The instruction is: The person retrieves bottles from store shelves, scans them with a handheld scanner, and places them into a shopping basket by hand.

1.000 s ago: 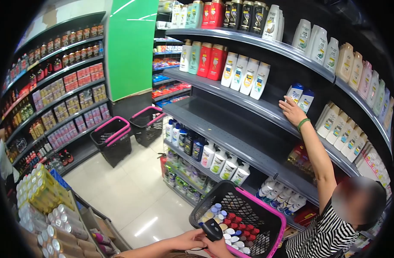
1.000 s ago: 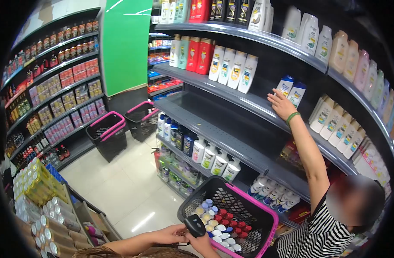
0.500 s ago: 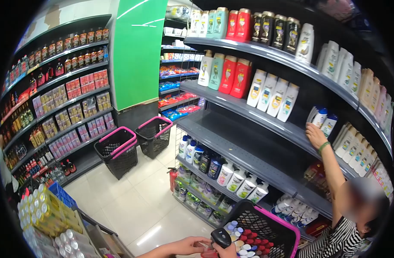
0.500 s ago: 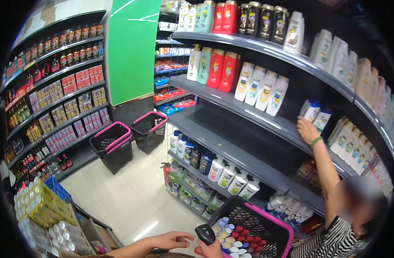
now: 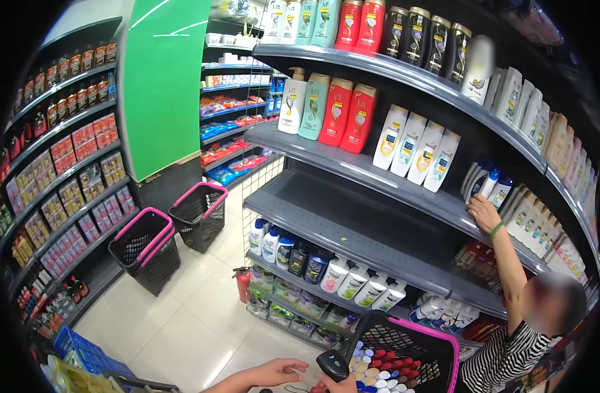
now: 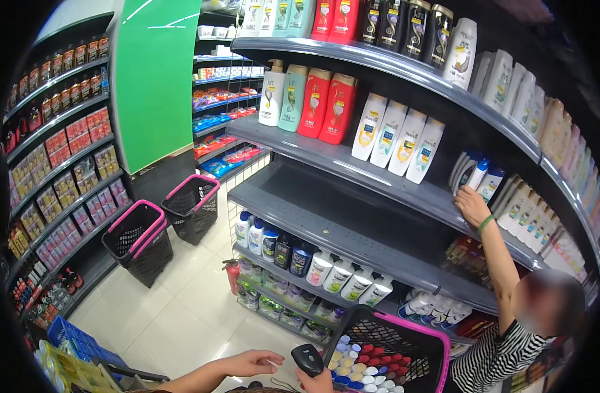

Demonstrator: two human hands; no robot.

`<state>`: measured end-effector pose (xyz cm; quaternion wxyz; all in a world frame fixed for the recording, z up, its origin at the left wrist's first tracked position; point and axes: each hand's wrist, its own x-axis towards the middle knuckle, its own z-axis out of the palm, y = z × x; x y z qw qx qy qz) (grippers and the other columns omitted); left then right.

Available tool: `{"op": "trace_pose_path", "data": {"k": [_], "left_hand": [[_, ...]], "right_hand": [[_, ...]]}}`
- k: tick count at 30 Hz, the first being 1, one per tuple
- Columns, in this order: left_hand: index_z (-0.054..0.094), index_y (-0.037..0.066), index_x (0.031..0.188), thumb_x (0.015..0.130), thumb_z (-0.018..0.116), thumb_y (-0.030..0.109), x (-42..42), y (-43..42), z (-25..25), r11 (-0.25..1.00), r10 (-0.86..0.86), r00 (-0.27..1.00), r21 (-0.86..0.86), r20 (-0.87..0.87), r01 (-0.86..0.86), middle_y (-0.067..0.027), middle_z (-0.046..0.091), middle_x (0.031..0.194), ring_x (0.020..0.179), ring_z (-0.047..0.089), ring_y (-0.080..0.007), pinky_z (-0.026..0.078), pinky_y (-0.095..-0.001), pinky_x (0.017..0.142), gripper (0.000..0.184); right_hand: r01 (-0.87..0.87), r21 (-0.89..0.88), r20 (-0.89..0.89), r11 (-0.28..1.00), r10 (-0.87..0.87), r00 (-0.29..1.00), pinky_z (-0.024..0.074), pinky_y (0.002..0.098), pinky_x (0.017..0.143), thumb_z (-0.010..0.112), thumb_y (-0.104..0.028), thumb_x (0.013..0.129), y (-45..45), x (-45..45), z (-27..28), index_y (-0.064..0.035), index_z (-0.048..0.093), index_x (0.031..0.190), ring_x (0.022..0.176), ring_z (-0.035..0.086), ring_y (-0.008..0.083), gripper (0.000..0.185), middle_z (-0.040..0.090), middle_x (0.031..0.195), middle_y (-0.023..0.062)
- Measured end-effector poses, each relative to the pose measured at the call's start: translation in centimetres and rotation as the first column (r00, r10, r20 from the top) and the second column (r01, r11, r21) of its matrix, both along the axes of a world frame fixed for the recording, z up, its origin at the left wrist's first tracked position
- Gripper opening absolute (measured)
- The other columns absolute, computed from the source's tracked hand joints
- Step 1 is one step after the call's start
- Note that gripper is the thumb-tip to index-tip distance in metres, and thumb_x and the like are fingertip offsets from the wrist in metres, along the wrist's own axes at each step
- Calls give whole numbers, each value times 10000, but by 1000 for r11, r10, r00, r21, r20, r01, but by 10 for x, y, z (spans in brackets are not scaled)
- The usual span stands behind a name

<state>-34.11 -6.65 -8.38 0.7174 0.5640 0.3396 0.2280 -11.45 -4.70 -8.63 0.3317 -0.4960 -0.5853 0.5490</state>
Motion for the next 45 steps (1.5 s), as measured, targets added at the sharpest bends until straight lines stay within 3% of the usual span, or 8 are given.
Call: {"op": "trace_pose_path", "data": {"k": [12, 17, 24, 28, 30, 34, 36, 45], "left_hand": [[503, 41, 1474, 998, 684, 184, 4, 4, -7, 996, -88, 996, -18, -2, 88, -104, 623, 1360, 1157, 594, -151, 476, -320, 1020, 529], [499, 31, 1473, 998, 682, 180, 21, 1, 3, 988, -58, 997, 143, -56, 65, -108, 625, 1355, 1145, 601, -152, 484, -322, 1010, 530], [466, 35, 1499, 983, 707, 189, 61, -43, 48, 983, 170, 984, 83, -52, -166, -107, 591, 1387, 1142, 598, -144, 491, -322, 998, 590], [471, 41, 1496, 966, 730, 173, 84, -55, 37, 924, 381, 919, -8, 98, -382, -85, 599, 1349, 1155, 594, -143, 484, -319, 1013, 604], [493, 45, 1479, 956, 742, 162, 97, -60, 37, 936, 323, 941, 116, 102, -333, -65, 621, 1305, 1176, 586, -145, 475, -325, 1030, 591], [487, 38, 1470, 918, 771, 135, 121, -71, 69, 940, 337, 937, 26, 95, -341, -65, 588, 1335, 1246, 538, -170, 448, -360, 1067, 629], [416, 15, 1503, 891, 785, 80, 128, -70, 75, 957, 275, 950, 49, 147, -284, -84, 573, 1350, 1266, 531, -171, 453, -352, 1070, 718], [465, 21, 1462, 860, 829, 110, 134, -53, 68, 966, 245, 964, 60, 104, -252, -71, 649, 1228, 1098, 614, -130, 485, -325, 982, 708]], "right_hand": [[70, -93, -26, 993, -73, 997, 548, 327, 834, 784, -139, 851, -36, -5, -6, -29, 696, 1159, 943, 679, 145, 339, 736, 1029, 59], [15, -75, -33, 997, -18, 999, 549, 324, 826, 787, -138, 850, -42, 16, 5, -30, 700, 1157, 932, 680, 141, 337, 738, 1021, 56], [-98, -71, -54, 993, 95, 994, 552, 321, 814, 790, -138, 850, -50, 51, 15, -31, 705, 1154, 918, 681, 135, 334, 742, 1009, 51], [-143, -104, -68, 984, 136, 988, 554, 319, 808, 792, -138, 849, -64, 76, 7, -32, 707, 1152, 909, 682, 132, 332, 744, 1002, 48], [-151, -167, -87, 974, 138, 987, 555, 318, 804, 793, -138, 849, -93, 87, 0, -32, 709, 1151, 905, 682, 130, 331, 745, 999, 47], [-77, -119, -61, 990, 70, 996, 553, 309, 779, 823, -122, 796, -100, 113, -2, -24, 714, 1124, 874, 664, 108, 359, 742, 972, 51], [-9, -94, -179, 996, -8, 984, 552, 308, 791, 827, -103, 774, -106, 124, 4, -16, 696, 1156, 889, 670, 114, 413, 739, 1003, 60], [-71, 31, -199, 997, 75, 977, 530, 315, 895, 809, -90, 838, -89, 133, 28, 6, 648, 1231, 1018, 663, 139, 435, 720, 1127, 86]]}}
